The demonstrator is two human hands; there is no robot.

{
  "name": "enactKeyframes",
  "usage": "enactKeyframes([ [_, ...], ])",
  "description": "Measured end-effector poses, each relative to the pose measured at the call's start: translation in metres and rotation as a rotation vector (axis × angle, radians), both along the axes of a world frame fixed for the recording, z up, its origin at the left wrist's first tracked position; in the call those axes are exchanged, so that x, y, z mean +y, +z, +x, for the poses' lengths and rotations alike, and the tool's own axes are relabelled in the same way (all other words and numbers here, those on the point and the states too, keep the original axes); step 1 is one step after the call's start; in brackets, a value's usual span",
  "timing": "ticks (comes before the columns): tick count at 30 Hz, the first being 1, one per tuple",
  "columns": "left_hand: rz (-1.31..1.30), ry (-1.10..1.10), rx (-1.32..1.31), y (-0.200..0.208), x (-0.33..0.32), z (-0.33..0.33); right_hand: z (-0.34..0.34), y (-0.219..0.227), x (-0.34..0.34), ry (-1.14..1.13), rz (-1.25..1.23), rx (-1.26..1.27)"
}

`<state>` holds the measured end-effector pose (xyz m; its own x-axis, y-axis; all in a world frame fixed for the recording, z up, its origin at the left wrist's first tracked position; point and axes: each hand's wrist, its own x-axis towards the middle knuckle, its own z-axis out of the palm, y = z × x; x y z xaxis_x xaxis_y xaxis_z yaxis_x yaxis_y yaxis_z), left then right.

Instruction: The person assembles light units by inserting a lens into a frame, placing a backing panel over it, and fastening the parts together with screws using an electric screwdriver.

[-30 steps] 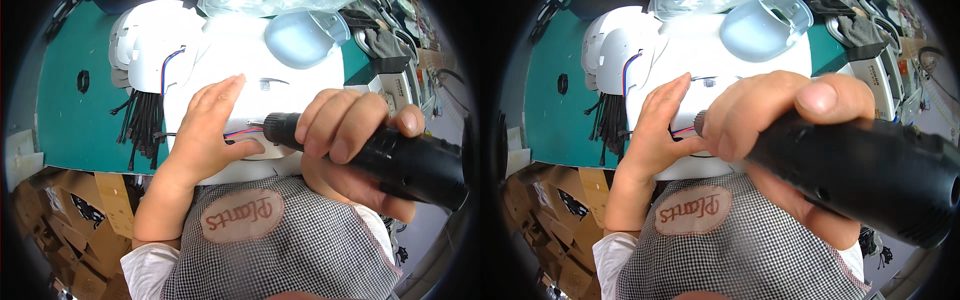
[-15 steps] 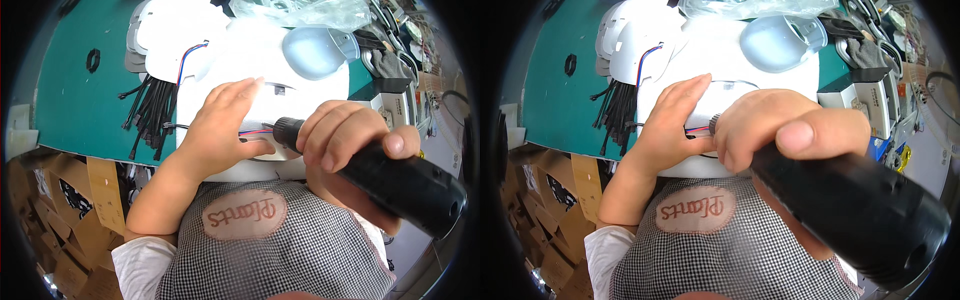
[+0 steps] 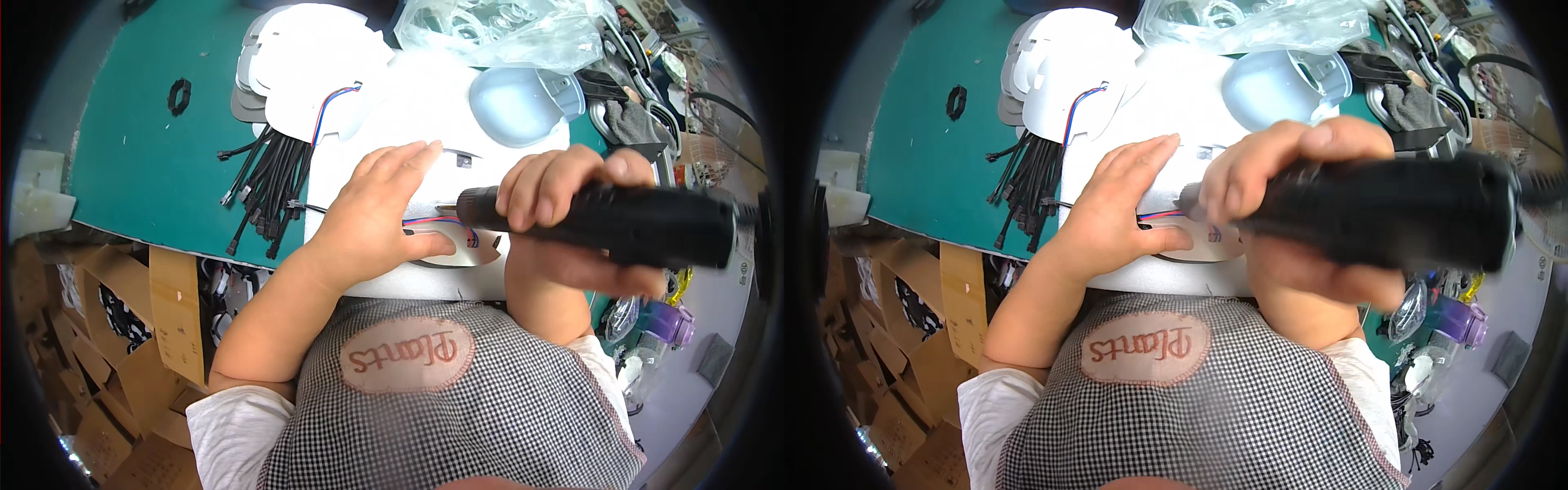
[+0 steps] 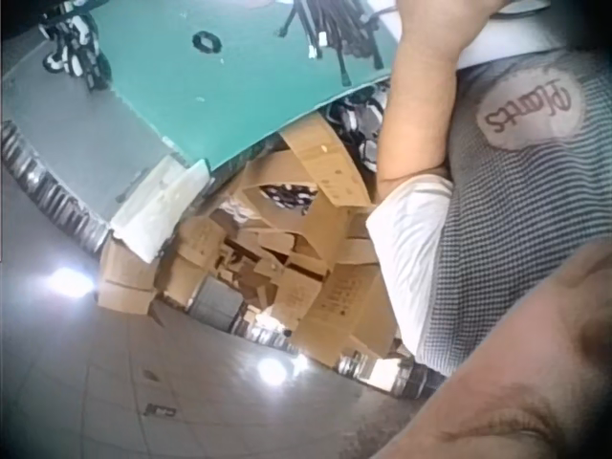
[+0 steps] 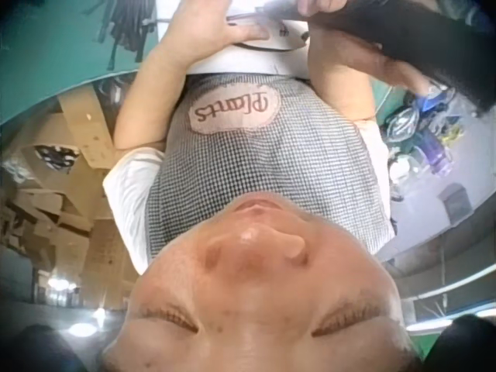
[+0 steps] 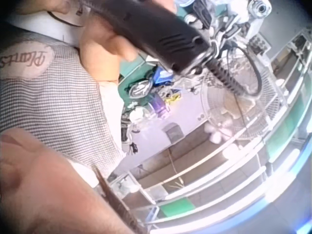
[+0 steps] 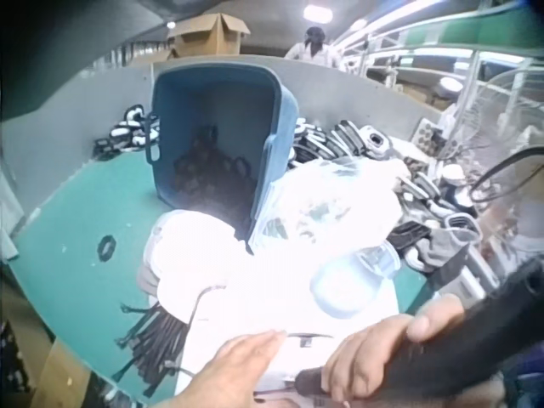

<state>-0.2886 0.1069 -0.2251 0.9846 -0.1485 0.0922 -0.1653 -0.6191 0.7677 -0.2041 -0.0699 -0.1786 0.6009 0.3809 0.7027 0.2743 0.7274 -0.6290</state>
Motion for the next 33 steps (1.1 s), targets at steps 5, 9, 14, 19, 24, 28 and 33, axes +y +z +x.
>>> enactKeyframes([
  [5,-0.015,-0.006,-0.009,-0.003,0.002,0.005,0.014,0.007,-0.027,-0.056,0.107,0.177],
  [9,0.022,-0.015,-0.021,0.002,-0.002,-0.003,0.004,0.029,-0.06,-0.295,-0.169,0.516],
  [14,0.052,-0.061,-0.034,-0.003,0.002,0.002,0.016,-0.003,-0.064,-0.725,-0.649,0.56],
  [19,0.126,-0.066,-0.009,0.012,-0.003,-0.005,0.021,-0.032,-0.072,-0.694,-0.692,0.583],
  [24,0.276,-0.064,0.026,0.045,-0.016,-0.003,0.029,-0.062,-0.085,-0.801,-0.705,0.434],
  [28,0.346,-0.177,0.027,0.062,-0.034,0.0,0.024,-0.059,-0.081,-0.878,-0.713,0.356],
  [33,0.523,-0.207,0.048,0.066,-0.054,0.001,0.027,-0.062,-0.085,-1.062,-0.669,0.385],
])
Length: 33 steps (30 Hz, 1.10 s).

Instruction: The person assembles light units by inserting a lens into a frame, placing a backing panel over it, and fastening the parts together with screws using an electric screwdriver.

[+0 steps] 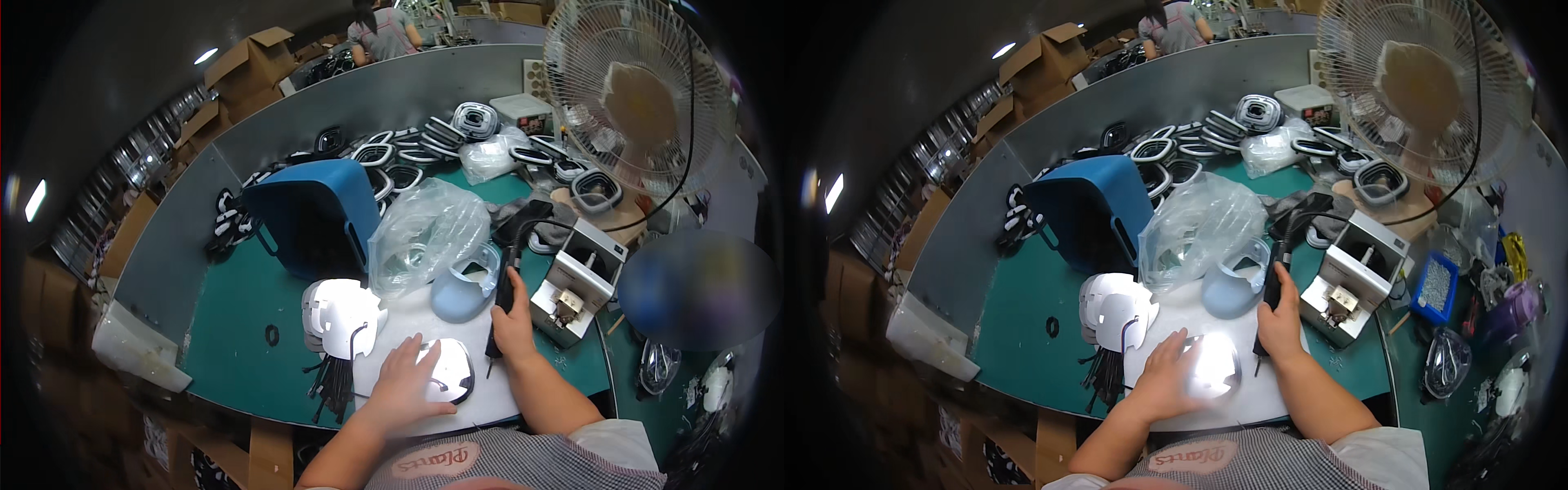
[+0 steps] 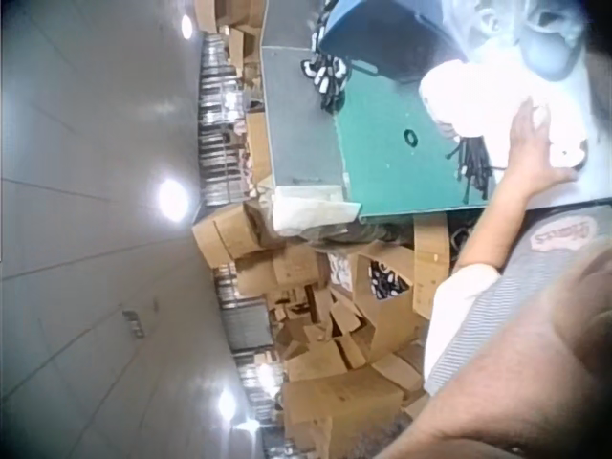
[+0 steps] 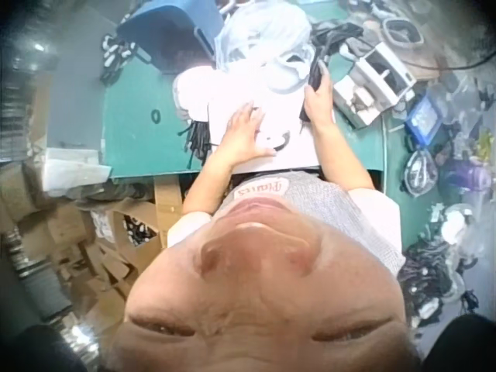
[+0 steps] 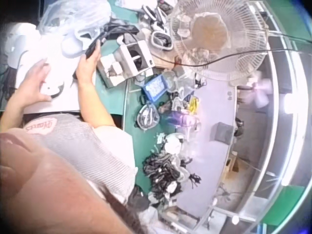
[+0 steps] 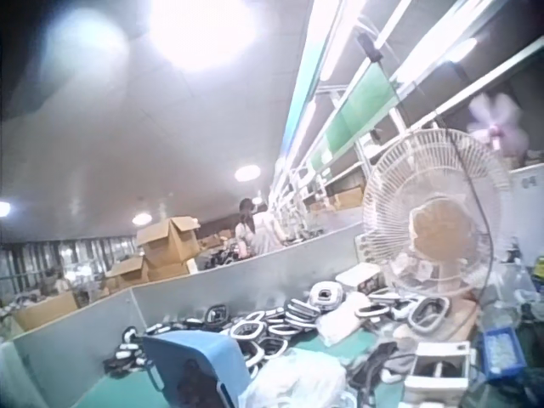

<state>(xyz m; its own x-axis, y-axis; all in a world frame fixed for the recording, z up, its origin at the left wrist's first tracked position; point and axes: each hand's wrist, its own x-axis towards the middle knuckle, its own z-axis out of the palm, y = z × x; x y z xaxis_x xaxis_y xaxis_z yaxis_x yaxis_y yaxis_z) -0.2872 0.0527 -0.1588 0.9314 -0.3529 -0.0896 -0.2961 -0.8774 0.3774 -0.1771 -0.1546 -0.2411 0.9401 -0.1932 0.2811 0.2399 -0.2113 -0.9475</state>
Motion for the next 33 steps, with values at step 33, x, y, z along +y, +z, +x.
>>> enactKeyframes([
  [33,-1.336,0.974,-0.874,-0.029,0.192,-0.19,-0.101,0.104,0.037,1.109,0.339,-0.17],
])
